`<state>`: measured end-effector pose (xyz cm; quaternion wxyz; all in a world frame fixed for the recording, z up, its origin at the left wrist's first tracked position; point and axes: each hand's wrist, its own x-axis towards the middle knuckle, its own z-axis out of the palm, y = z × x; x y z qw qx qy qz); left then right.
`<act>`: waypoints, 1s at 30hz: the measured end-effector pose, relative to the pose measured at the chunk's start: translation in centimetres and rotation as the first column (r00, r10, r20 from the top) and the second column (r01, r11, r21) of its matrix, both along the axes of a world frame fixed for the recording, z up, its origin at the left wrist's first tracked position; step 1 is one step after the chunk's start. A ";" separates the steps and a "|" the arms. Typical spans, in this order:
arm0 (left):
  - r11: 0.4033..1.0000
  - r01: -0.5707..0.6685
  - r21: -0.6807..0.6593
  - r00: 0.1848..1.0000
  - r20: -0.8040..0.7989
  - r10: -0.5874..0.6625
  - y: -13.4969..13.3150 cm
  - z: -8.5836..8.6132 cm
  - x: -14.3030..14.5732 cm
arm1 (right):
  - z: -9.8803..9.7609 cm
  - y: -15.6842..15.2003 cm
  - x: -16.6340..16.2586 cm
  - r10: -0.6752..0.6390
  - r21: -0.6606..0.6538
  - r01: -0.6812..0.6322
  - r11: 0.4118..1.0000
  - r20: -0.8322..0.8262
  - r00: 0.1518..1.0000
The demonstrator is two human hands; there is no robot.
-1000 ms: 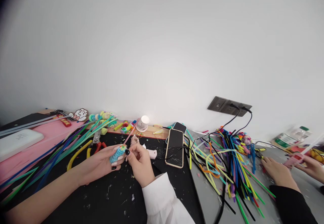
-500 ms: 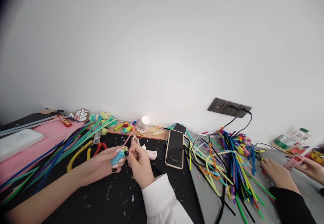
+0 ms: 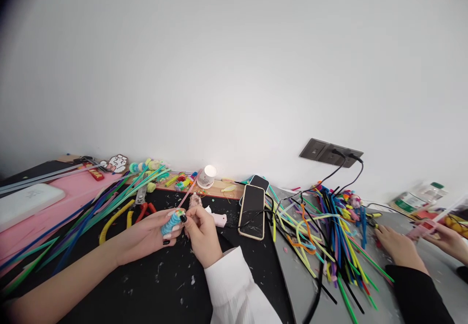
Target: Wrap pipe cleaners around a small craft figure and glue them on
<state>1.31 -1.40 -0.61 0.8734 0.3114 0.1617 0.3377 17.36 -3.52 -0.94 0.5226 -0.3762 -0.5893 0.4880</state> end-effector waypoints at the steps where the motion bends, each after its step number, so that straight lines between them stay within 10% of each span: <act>1: 1.000 0.000 0.001 1.000 0.000 0.000 0.0 0.0 0.0 | 0.0 0.0 -0.1 -0.007 0.003 0.007 1.000 0.002 1.000; 30: 1.000 -0.009 -0.016 0.998 0.054 0.009 -0.1 -0.5 0.3 | -0.1 -0.1 0.0 -0.005 0.028 0.005 1.000 0.008 1.000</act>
